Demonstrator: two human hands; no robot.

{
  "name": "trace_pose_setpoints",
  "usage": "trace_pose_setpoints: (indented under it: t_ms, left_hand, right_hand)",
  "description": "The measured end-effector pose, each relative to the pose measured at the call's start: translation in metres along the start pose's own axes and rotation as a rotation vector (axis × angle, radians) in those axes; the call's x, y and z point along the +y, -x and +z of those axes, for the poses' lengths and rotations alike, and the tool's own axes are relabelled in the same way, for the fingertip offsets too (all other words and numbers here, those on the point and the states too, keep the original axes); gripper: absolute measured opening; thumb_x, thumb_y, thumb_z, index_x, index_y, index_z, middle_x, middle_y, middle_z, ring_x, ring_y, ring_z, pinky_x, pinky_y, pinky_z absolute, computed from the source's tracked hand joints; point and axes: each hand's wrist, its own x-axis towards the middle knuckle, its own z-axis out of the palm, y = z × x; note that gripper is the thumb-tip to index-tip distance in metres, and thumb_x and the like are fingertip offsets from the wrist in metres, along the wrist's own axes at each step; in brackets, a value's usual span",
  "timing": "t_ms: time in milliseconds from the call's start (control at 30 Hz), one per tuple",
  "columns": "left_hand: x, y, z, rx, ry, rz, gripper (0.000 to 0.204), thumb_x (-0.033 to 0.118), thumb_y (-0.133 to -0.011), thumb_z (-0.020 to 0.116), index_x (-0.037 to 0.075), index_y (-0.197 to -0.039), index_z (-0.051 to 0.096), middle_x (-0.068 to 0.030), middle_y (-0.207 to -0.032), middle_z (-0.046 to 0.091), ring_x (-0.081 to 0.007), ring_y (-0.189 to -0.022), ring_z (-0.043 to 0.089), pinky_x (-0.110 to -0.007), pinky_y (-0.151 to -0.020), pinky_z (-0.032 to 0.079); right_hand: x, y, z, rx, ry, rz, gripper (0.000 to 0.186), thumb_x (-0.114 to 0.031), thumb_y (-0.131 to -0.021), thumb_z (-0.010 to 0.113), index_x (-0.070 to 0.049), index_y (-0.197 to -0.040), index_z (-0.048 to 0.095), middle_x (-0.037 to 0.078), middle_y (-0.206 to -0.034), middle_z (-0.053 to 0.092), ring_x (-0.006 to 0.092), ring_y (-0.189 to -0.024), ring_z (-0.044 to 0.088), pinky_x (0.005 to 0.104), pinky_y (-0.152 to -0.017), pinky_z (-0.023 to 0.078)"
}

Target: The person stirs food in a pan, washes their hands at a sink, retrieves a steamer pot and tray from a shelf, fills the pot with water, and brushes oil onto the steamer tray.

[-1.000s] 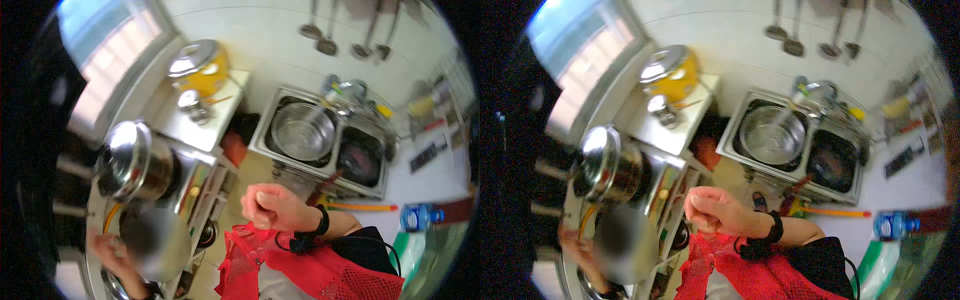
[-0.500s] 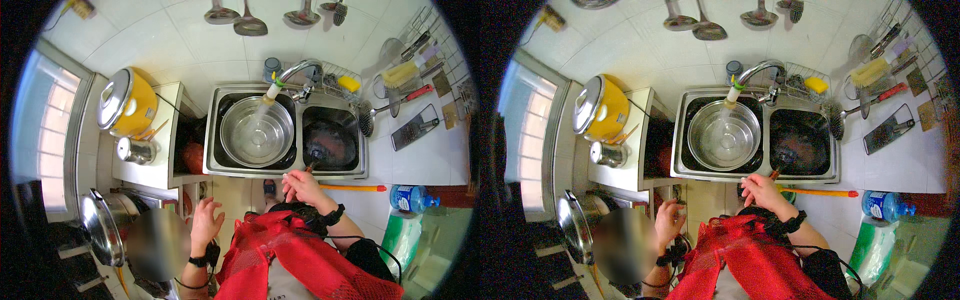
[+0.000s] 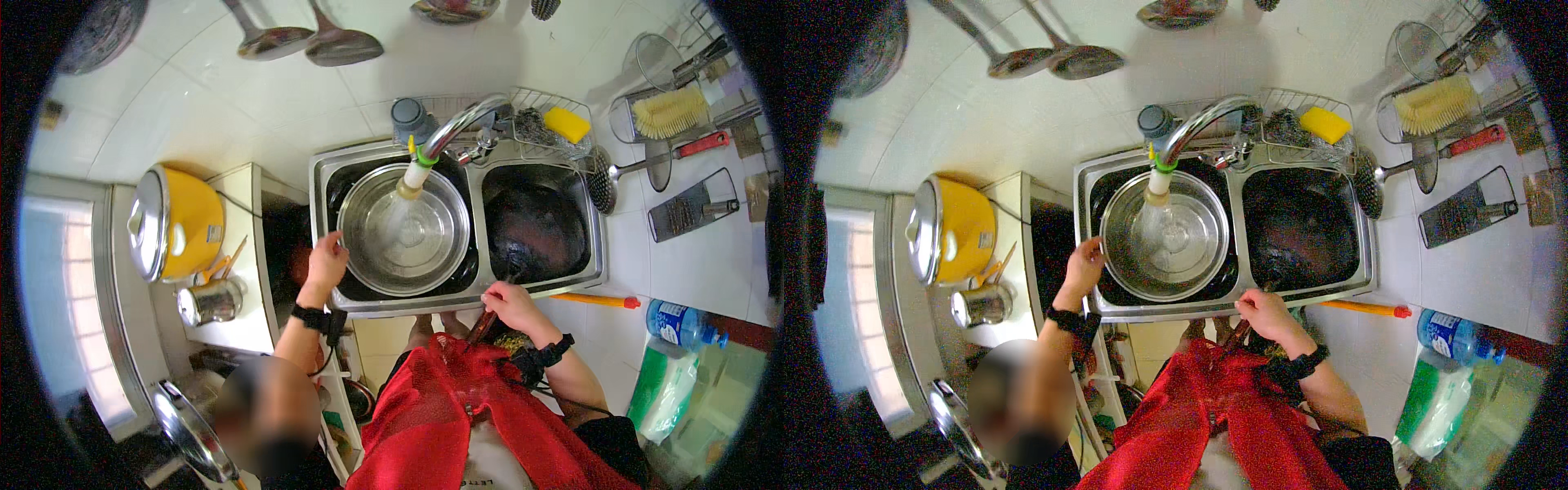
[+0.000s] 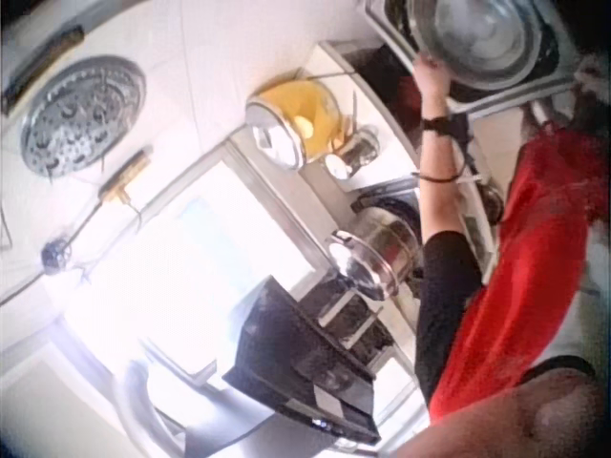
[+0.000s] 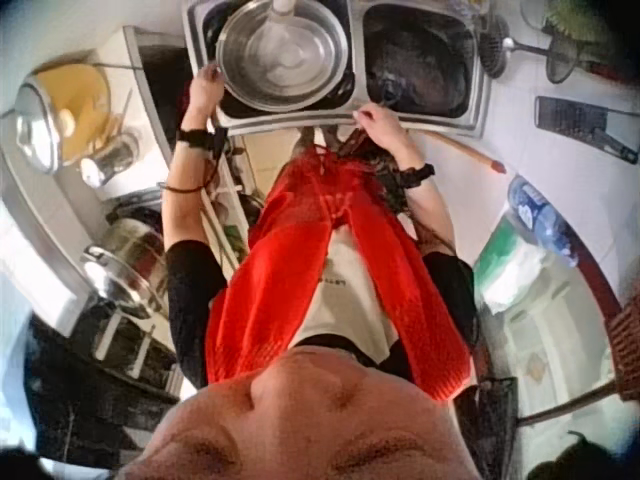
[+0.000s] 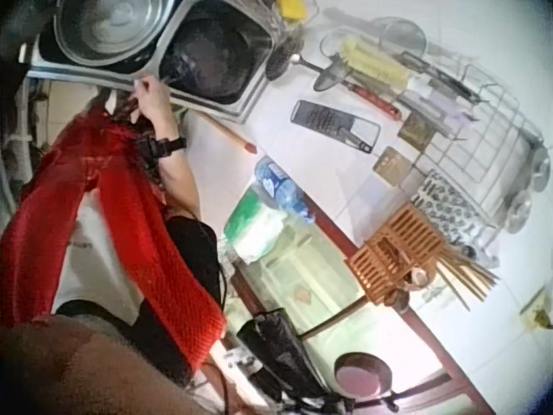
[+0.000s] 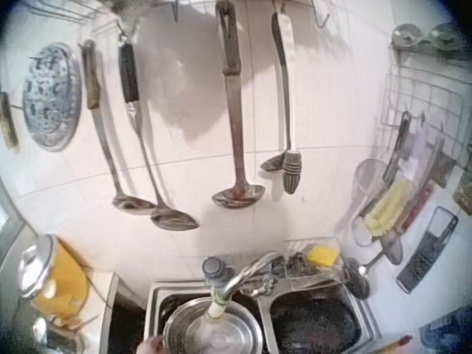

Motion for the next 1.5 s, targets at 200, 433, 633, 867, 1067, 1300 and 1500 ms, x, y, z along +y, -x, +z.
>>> trace_pose_setpoints:
  t_ms: [200,433,633,867,1067,1300,1500]
  left_hand:
    - [0.007,-0.094,0.006,0.019,-0.217,0.148,0.043,0.010,-0.082,0.054,0.001,-0.123,0.048,-0.0224,-0.116,0.052,-0.0376,-0.107,0.050,-0.043,-0.091,0.042]
    - [-0.014,-0.136,0.018,-0.124,-0.394,0.150,0.047,0.014,-0.085,0.051,-0.005,-0.127,0.039,-0.0272,-0.112,0.053,-0.0401,-0.103,0.053,-0.043,-0.089,0.044]
    - [-0.002,-0.149,0.020,-0.208,-0.515,0.019,0.043,0.015,-0.086,0.051,-0.003,-0.124,0.043,-0.0279,-0.108,0.055,-0.0414,-0.098,0.055,-0.044,-0.083,0.046]
    - [0.002,-0.132,-0.029,-0.091,-0.295,0.128,0.035,0.021,-0.086,0.053,0.001,-0.114,0.054,-0.0241,-0.102,0.061,-0.0402,-0.097,0.057,-0.045,-0.082,0.045]
    - [0.018,-0.110,-0.072,-0.079,-0.087,0.104,0.022,0.016,-0.085,0.053,-0.002,-0.097,0.057,-0.0080,-0.071,0.059,-0.0145,-0.058,0.052,-0.029,-0.056,0.043]
    - [0.061,-0.080,-0.097,-0.154,0.030,0.013,0.018,0.015,-0.087,0.053,-0.001,-0.093,0.057,-0.0013,-0.067,0.053,-0.0094,-0.054,0.045,-0.025,-0.051,0.038]
    - [0.063,-0.052,-0.093,-0.110,0.178,-0.092,0.017,0.013,-0.088,0.053,-0.004,-0.091,0.057,-0.0006,-0.068,0.054,-0.0082,-0.057,0.046,-0.023,-0.052,0.038]
  right_hand:
    - [0.005,-0.046,0.023,0.056,-0.099,0.138,0.042,-0.028,-0.086,0.056,0.006,-0.109,0.051,0.018,-0.080,0.065,0.0328,-0.079,0.063,0.0390,-0.069,0.050]
    - [0.002,-0.083,0.053,0.165,0.166,0.281,0.063,-0.021,-0.084,0.060,0.008,-0.131,0.030,0.023,-0.108,0.056,0.0298,-0.084,0.062,0.0376,-0.070,0.049]
    - [0.035,-0.100,0.094,0.403,-0.190,0.405,0.066,-0.017,-0.084,0.059,0.004,-0.135,0.023,0.024,-0.123,0.048,0.0310,-0.102,0.056,0.0380,-0.082,0.046]
    - [0.008,-0.081,0.065,0.489,-0.318,0.298,0.055,-0.006,-0.085,0.056,0.001,-0.132,0.027,0.016,-0.124,0.044,0.0214,-0.087,0.054,0.0349,-0.075,0.044]
    - [-0.007,-0.067,0.039,0.536,-0.318,0.091,0.046,-0.007,-0.081,0.059,0.003,-0.119,0.035,0.025,-0.103,0.056,0.0358,-0.088,0.059,0.0402,-0.076,0.046]
    - [-0.023,-0.066,0.007,0.567,-0.374,0.070,0.035,-0.004,-0.080,0.058,0.004,-0.110,0.042,0.022,-0.089,0.059,0.0326,-0.080,0.060,0.0405,-0.070,0.046]
    - [-0.024,-0.062,-0.001,0.614,-0.336,0.029,0.036,-0.006,-0.077,0.059,0.003,-0.107,0.044,0.022,-0.085,0.059,0.0358,-0.078,0.059,0.0403,-0.070,0.046]
